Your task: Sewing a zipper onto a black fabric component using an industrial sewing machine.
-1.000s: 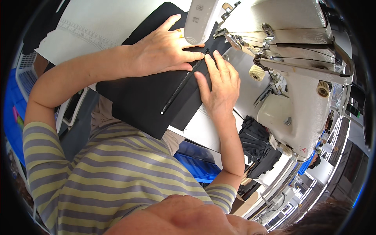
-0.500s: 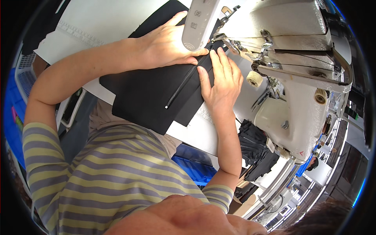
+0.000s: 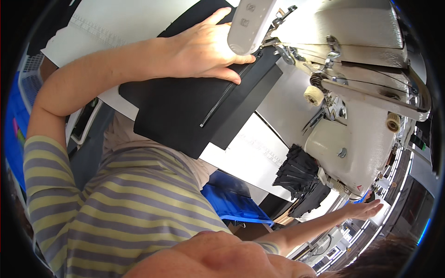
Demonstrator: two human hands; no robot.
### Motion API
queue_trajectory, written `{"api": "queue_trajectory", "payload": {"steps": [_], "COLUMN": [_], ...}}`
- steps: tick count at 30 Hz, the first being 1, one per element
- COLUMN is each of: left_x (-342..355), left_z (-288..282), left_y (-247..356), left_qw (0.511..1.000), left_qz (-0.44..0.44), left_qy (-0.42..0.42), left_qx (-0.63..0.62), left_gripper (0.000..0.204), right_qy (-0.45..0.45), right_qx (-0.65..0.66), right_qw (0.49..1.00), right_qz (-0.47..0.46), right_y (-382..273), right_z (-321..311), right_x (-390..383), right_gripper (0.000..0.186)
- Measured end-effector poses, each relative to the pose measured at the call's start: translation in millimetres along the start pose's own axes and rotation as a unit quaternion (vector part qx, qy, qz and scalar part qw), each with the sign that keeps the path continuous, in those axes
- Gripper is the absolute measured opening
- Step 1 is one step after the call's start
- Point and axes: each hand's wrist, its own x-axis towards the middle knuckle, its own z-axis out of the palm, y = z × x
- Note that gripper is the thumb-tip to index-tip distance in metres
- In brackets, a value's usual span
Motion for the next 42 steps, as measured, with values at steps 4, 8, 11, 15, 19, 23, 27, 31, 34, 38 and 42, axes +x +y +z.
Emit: {"api": "queue_trajectory", "payload": {"steps": [4,8,11,15,19,23,27,31,34,38,42], "left_x": [6,3,3,4,4,0,0,0,1,2,1], "left_z": [-6,-6,-7,-7,-5,6,5,6,6,6,6], "left_y": [3,2,2,3,2,0,-1,0,0,-1,-1], "left_qw": [1.0,1.0,1.0,1.0,1.0,1.0,1.0,1.0,1.0,1.0,0.999], "left_qz": [-0.005,0.002,0.003,-0.008,0.005,-0.006,0.002,-0.01,-0.008,-0.013,-0.017], "left_qy": [-0.018,0.0,0.0,-0.015,-0.008,-0.005,0.004,0.0,-0.003,0.003,0.001], "left_qx": [0.003,0.001,0.002,-0.005,-0.01,-0.018,-0.009,-0.012,-0.015,-0.025,-0.029], "left_gripper": [0.049,0.047,0.047,0.047,0.048,0.048,0.049,0.049,0.049,0.049,0.049], "right_qy": [-0.235,-0.229,-0.183,-0.127,-0.131,-0.112,-0.111,-0.159,-0.156,-0.135,-0.139], "right_qx": [0.168,0.307,0.344,0.418,0.465,0.492,0.477,0.403,0.385,0.418,0.445], "right_qw": [0.911,0.826,0.828,0.836,0.836,0.812,0.777,0.8,0.802,0.826,0.826], "right_qz": [0.296,0.413,0.403,0.331,0.261,0.295,0.395,0.414,0.429,0.354,0.318], "right_y": [173,193,182,126,152,167,173,164,152,167,165], "right_z": [14,22,21,24,21,24,21,14,18,13,22], "right_x": [79,73,54,12,18,22,29,38,35,33,21], "right_gripper": [0.055,0.053,0.051,0.059,0.06,0.059,0.055,0.053,0.053,0.055,0.059]}}
